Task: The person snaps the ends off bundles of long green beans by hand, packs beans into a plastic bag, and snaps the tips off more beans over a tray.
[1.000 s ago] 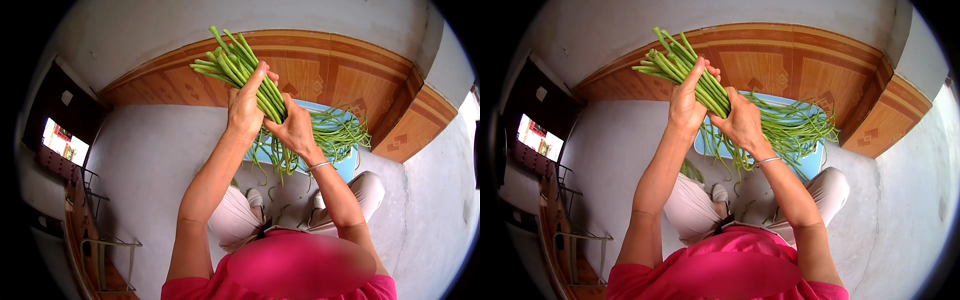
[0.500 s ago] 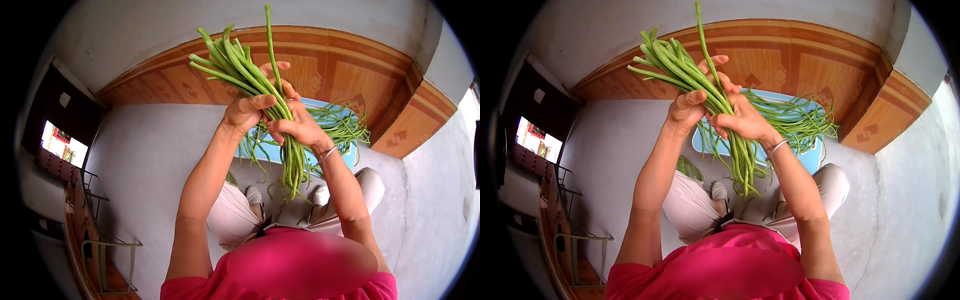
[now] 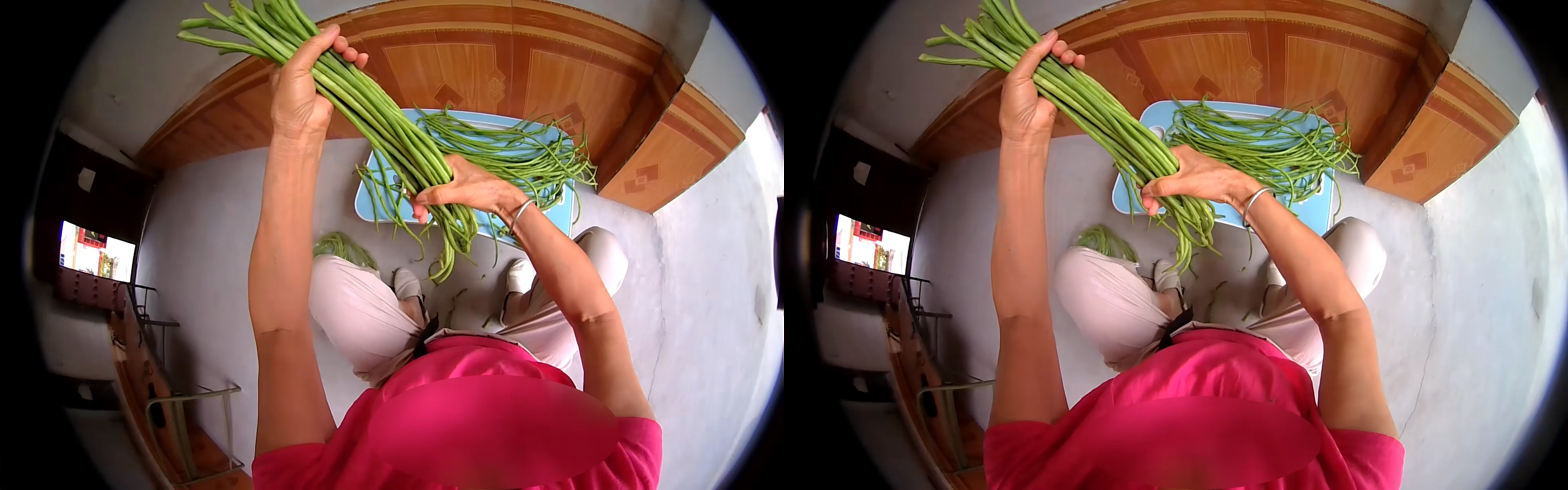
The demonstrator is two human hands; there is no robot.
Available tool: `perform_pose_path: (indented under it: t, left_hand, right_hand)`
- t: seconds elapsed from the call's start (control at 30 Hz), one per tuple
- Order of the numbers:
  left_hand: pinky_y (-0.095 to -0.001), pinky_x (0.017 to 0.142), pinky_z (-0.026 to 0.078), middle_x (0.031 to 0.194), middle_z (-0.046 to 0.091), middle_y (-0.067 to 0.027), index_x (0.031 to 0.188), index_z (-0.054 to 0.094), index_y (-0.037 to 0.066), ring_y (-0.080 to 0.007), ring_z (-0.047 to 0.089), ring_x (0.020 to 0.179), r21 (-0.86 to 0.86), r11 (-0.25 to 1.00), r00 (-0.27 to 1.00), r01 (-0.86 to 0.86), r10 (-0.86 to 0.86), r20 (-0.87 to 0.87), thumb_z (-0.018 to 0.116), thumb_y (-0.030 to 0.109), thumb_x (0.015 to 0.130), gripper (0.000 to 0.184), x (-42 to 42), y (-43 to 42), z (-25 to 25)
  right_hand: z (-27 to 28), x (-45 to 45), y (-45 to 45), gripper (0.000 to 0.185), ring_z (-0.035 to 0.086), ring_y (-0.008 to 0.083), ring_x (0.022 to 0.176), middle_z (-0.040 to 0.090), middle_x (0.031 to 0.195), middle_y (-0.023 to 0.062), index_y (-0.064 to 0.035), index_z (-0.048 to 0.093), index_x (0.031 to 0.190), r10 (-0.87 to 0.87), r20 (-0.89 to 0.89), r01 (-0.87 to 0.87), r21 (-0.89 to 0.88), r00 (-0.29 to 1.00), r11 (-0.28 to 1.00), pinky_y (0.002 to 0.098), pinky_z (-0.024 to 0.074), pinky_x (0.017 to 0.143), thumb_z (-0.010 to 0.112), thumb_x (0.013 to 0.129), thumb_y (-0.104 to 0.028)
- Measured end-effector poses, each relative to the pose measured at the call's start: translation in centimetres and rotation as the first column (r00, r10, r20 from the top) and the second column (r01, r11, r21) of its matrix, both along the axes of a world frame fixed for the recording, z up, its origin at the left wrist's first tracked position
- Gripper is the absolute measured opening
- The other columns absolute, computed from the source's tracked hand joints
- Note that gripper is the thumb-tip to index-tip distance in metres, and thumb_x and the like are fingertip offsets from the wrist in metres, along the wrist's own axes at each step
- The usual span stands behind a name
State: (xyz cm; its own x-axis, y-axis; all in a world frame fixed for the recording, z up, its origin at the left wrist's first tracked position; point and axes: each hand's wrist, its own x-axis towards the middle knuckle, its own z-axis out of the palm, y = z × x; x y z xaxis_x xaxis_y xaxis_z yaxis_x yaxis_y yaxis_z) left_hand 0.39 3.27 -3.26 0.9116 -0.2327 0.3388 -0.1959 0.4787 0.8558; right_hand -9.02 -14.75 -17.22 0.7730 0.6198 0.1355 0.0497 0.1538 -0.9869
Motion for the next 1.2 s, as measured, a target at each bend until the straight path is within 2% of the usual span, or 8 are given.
perform_pose_path:
  t: [0.27,0.63,0.77,0.87,0.97,1.0,1.13,1.2]
  left_hand:
    - [-0.036,0.058,0.045,0.066,0.045,-0.0053,0.08,0.045,0.003,-0.0177,0.044,0.058,-0.274,0.939,0.921,-0.208,0.094,-0.377,0.056,-0.005,0.086,0.015,5.6,6.9,1.7]
    - [-0.0357,0.06,0.045,0.065,0.042,-0.0041,0.079,0.043,0.003,-0.0167,0.042,0.058,-0.297,0.916,0.886,-0.269,0.114,-0.45,0.052,0.0,0.09,0.015,7.3,11.0,2.4]
    - [-0.0363,0.06,0.045,0.066,0.043,-0.0045,0.079,0.042,0.004,-0.0169,0.042,0.059,-0.322,0.912,0.891,-0.256,0.093,-0.444,0.051,-0.001,0.09,0.016,6.9,10.8,2.8]
    - [-0.0367,0.061,0.045,0.066,0.043,-0.0048,0.079,0.041,0.003,-0.0174,0.042,0.059,-0.332,0.901,0.908,-0.278,0.134,-0.396,0.051,-0.002,0.089,0.016,5.6,9.6,3.8]
    - [-0.0373,0.061,0.045,0.067,0.043,-0.0051,0.079,0.041,0.003,-0.0178,0.041,0.059,-0.359,0.901,0.927,-0.244,0.108,-0.359,0.052,-0.004,0.089,0.016,4.0,8.4,4.9]
    - [-0.0378,0.062,0.045,0.067,0.043,-0.0055,0.079,0.041,0.003,-0.0181,0.042,0.059,-0.353,0.899,0.929,-0.26,0.133,-0.346,0.051,-0.004,0.089,0.016,3.6,8.1,5.3]
    - [-0.0383,0.063,0.047,0.068,0.043,-0.0057,0.079,0.042,0.002,-0.0184,0.043,0.06,-0.347,0.909,0.952,-0.23,0.137,-0.273,0.051,-0.004,0.089,0.015,2.5,7.2,6.3]
    - [-0.0385,0.064,0.048,0.068,0.043,-0.0057,0.079,0.042,0.002,-0.0185,0.043,0.06,-0.334,0.916,0.96,-0.224,0.148,-0.237,0.051,-0.004,0.09,0.015,2.4,7.0,6.7]
  right_hand:
    - [-2.8,-1.8,-2.2,0.031,0.065,0.017,0.077,0.067,0.085,0.0095,-0.0001,0.059,0.104,0.113,-0.123,-0.109,0.042,0.986,0.993,0.0279,0.0506,0.071,0.064,0.084,-0.024]
    - [-5.7,-2.1,-2.9,0.041,0.068,0.0255,0.07,0.066,0.089,0.0168,0.0017,0.055,0.106,0.175,-0.254,-0.114,0.236,0.951,0.965,0.037,0.0563,0.071,0.062,0.089,-0.035]
    - [-6.4,-1.8,-2.7,0.041,0.067,0.0232,0.084,0.066,0.097,0.0125,-0.0002,0.055,0.11,0.182,-0.285,-0.126,0.206,0.941,0.97,0.0374,0.0555,0.076,0.057,0.092,-0.038]
    - [-5.9,-2.1,-2.2,0.043,0.063,0.0153,0.09,0.067,0.098,0.0097,-0.0019,0.06,0.11,0.04,-0.141,-0.021,0.134,0.989,0.991,0.0296,0.0494,0.075,0.057,0.092,-0.041]
    - [-6.1,-2.0,-1.2,0.053,0.059,0.0155,0.1,0.065,0.107,0.0096,0.0003,0.055,0.122,-0.251,0.047,0.252,-0.009,0.967,0.968,0.0307,0.0472,0.085,0.061,0.09,-0.041]
    - [-6.0,-1.8,-1.0,0.063,0.059,0.0205,0.103,0.062,0.115,0.0135,0.0022,0.05,0.129,-0.288,0.071,0.286,0.038,0.955,0.957,0.034,0.0463,0.09,0.067,0.086,-0.04]
    - [-6.4,-1.1,-0.5,0.071,0.058,0.0314,0.107,0.059,0.116,0.0185,0.004,0.051,0.125,-0.65,0.325,0.686,0.005,0.687,0.728,0.0392,0.0437,0.096,0.077,0.075,-0.039]
    - [-5.4,-1.7,-0.7,0.069,0.058,0.0334,0.105,0.059,0.113,0.0181,0.0038,0.053,0.121,-0.748,0.519,0.857,0.055,0.414,0.513,0.0397,0.0446,0.095,0.079,0.072,-0.038]
